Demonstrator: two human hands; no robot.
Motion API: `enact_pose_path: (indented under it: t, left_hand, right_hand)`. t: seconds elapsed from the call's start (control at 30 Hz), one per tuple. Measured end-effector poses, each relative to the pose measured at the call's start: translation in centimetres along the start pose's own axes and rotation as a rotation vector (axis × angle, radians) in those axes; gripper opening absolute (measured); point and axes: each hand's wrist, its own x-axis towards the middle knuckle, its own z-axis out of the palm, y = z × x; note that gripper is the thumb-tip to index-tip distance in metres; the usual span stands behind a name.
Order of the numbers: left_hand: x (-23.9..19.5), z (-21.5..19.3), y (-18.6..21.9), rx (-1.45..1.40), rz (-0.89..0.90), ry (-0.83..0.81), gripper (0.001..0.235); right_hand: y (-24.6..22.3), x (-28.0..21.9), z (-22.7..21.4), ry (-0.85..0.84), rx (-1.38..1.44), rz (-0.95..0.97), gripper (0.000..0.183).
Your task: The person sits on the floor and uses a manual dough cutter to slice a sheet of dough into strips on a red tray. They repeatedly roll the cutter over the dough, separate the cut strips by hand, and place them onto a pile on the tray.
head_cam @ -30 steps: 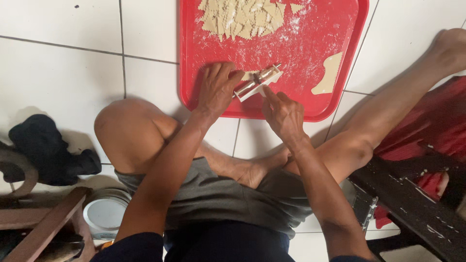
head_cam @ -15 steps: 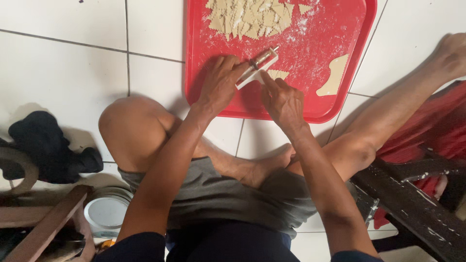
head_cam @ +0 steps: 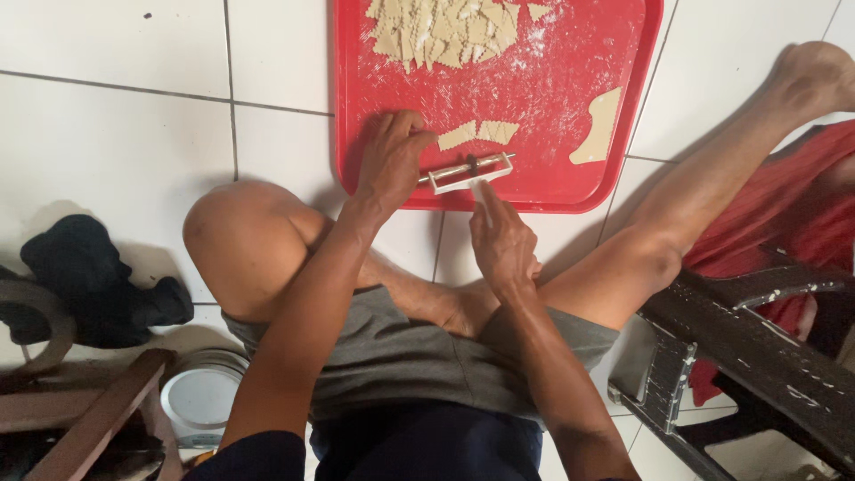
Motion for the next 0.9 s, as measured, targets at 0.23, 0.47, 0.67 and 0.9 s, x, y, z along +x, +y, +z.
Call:
enact_pose_path:
  t: [0.23,0.47,0.67,0.9]
  left_hand:
    - [0.0,-2.5,1.5,-0.059,-0.029,0.006,0.033]
    - [0.1,-0.2,-0.2,-0.044,-0.04,0.027,0.031]
    - [0.2,-2.2,1.0,0.066,-0.079,0.146,0.028]
    - [-1.8,-3.9,4.7,0.29,-0.094,0.254,0.012]
  right_hand:
    - [-1.5,1.3,0.7,0.032,-0.025,-0.031,0.032]
    - [-3.0,2.6,0.8,0.082,-0.091,-0.032,0.028]
    - [-4.0,4.6,0.5,0.056,-0.091,-0.04,0.028]
    - [-4.4,5.5,0.3,-0.012,-0.075,-0.019,0.029]
